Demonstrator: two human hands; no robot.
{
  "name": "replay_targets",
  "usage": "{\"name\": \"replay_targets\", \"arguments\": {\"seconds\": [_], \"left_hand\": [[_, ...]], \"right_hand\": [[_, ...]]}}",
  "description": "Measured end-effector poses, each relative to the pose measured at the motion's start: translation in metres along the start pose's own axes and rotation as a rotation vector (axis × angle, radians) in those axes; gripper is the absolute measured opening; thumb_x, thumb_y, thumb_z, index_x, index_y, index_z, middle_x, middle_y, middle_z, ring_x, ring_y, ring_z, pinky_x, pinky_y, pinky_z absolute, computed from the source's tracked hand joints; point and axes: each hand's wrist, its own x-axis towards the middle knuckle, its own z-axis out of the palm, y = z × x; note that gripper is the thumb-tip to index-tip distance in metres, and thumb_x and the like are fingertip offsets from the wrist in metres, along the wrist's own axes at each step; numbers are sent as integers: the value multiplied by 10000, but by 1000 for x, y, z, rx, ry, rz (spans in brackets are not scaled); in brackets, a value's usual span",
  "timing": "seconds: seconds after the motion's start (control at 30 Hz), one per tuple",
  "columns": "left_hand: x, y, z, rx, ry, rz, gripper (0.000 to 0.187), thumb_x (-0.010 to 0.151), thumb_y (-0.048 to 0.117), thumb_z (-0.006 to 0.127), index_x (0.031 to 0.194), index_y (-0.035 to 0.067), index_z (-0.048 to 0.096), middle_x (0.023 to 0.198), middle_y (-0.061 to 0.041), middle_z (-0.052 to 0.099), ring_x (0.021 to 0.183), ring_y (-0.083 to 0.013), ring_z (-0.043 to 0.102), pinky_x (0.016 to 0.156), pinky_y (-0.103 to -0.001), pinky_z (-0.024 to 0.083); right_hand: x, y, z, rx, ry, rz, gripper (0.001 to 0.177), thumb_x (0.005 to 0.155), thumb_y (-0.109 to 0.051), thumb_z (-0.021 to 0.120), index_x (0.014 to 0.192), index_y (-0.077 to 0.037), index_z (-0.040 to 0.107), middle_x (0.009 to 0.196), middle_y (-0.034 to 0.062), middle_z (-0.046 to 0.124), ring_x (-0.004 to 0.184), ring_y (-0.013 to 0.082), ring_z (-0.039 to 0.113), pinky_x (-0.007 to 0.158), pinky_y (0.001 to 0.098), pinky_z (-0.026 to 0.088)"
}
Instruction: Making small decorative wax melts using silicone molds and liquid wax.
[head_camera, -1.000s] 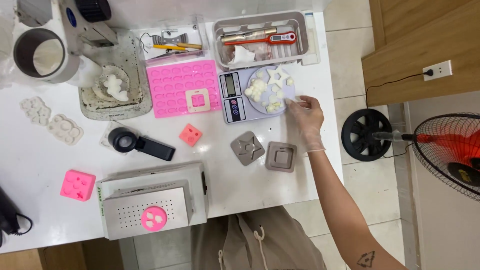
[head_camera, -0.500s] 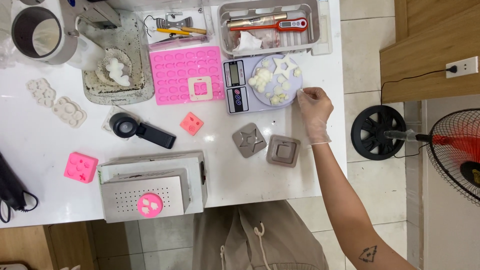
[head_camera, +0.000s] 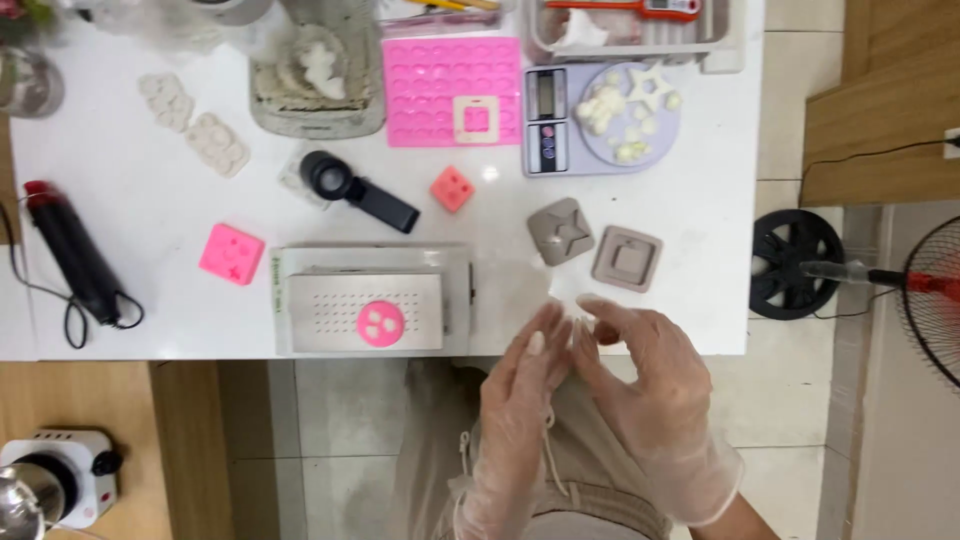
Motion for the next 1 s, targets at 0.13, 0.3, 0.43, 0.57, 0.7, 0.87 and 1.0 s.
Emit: {"name": "replay_targets", "arguments": {"seconds": [0.13,0.3,0.43,0.57,0.7,0.87,1.0], "left_hand": [[-35,50,-23,48,-70,-75,517,962,268,509,1336,-58,654,1320,-121,677,1186,-194,611,1053,-319,473],[-47,84,-94,75,-204,-23,526,1003,249,453,1361,-112,590,1258,-183,684,1140,-227,640,1028,-317,494],[-55,87,-156,119,-234,-19,561,1008,273,455,1469,-45,483,1408,-190,612,1290,-254,570,1112,-351,460],[-63,97,-185,200,-137,-25,606,974,321,502,1509,42,449,1552,-122,529,1418,-209,499,1165,-330,374],[-63,108,-198,108,-157,-104,529,954,324,545,1404,51,600,1517,-67,588,1411,-187,520,1183,-350,380],[-34,97,-228,-90,-287,-136,554,1000,286,475,1428,-62,521,1487,-181,550,1377,-261,506,1169,-356,364],[-21,111,-231,-94,-247,-294,627,987,399,508,1457,-14,549,1368,-262,613,1256,-340,616,1115,-447,451]], "right_hand": [[-28,-51,31,-103,-38,-106,370,768,-64,838,1124,-85,739,890,28,662,729,134,579,651,255,495],[-69,-110,81,-135,-22,-154,483,759,-69,854,1211,-57,684,958,24,660,790,145,587,739,287,503],[-90,-143,123,-136,21,-116,410,735,-61,868,1114,-40,714,945,63,684,782,160,608,715,272,531],[-90,-167,138,-202,96,-11,251,795,-25,845,1017,-43,729,861,49,695,730,161,625,676,285,511],[-96,-185,147,-235,84,71,215,815,-57,844,1000,-42,737,870,51,720,736,173,646,673,296,525],[-113,-170,162,-204,59,72,366,790,-99,874,1134,-63,754,1010,102,672,804,167,634,660,251,549],[-111,-149,162,12,120,121,293,768,-114,925,1038,-99,813,909,116,690,816,263,714,739,337,571]]}}
